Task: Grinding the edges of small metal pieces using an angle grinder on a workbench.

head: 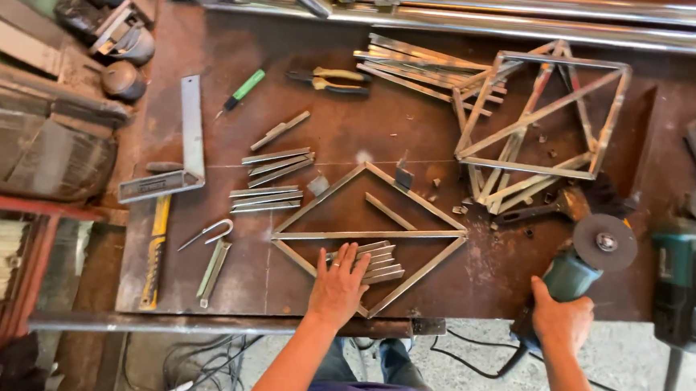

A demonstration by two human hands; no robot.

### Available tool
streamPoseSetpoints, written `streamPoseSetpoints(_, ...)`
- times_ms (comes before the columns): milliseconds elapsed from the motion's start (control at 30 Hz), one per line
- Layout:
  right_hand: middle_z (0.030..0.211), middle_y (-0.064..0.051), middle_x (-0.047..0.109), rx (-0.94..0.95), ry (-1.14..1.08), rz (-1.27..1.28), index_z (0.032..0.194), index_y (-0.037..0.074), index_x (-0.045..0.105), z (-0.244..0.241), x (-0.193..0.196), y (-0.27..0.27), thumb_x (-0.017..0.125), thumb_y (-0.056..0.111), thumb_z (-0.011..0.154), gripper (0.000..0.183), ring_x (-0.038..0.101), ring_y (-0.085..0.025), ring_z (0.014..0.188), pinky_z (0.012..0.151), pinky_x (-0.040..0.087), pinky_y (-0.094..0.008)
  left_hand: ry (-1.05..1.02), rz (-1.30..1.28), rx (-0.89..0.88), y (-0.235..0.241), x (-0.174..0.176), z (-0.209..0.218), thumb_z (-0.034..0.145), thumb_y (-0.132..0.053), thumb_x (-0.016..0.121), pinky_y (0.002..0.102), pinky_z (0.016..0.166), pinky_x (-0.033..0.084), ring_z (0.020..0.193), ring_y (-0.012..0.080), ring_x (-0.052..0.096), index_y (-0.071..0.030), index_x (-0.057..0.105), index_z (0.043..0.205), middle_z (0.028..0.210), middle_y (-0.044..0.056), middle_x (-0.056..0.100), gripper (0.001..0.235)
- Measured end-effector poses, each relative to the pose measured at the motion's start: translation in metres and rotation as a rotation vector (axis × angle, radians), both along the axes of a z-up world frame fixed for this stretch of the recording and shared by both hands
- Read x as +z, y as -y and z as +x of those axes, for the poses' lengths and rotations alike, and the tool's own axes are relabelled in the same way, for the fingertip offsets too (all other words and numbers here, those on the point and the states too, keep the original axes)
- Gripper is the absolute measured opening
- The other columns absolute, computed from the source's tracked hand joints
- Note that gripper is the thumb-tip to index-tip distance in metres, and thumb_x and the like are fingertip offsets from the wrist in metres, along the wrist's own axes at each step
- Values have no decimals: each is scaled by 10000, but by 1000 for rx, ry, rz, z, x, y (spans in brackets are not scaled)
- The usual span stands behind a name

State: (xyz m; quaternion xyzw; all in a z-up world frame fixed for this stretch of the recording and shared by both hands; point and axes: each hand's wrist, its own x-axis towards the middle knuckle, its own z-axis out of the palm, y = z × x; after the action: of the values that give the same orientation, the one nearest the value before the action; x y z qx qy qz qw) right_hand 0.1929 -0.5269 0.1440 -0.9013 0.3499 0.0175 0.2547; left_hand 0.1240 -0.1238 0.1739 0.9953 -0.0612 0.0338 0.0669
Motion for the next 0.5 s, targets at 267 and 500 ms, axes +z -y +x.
streamPoseSetpoints(267, 928, -340, 720, 52, 7, -100, 1055, -170, 676, 4, -44, 27, 824, 658, 912, 853, 707, -501, 774, 681, 567, -545, -20, -93, -64, -30, 44, 5, 822, -286, 737, 664, 1163, 243, 1477, 370, 335, -134, 593, 1351, 1512, 119, 493, 569)
streamPoseSetpoints(500, 946, -289, 729, 64, -157, -317, 1103, -176, 684, 14, -75, 45, 742, 808, 942, 999, 751, -424, 750, 661, 605, -484, 290, -111, 449, -141, 19, 36, 944, -282, 647, 452, 864, 522, 1010, 320, 614, -108, 701, 1027, 1085, 79, 639, 200)
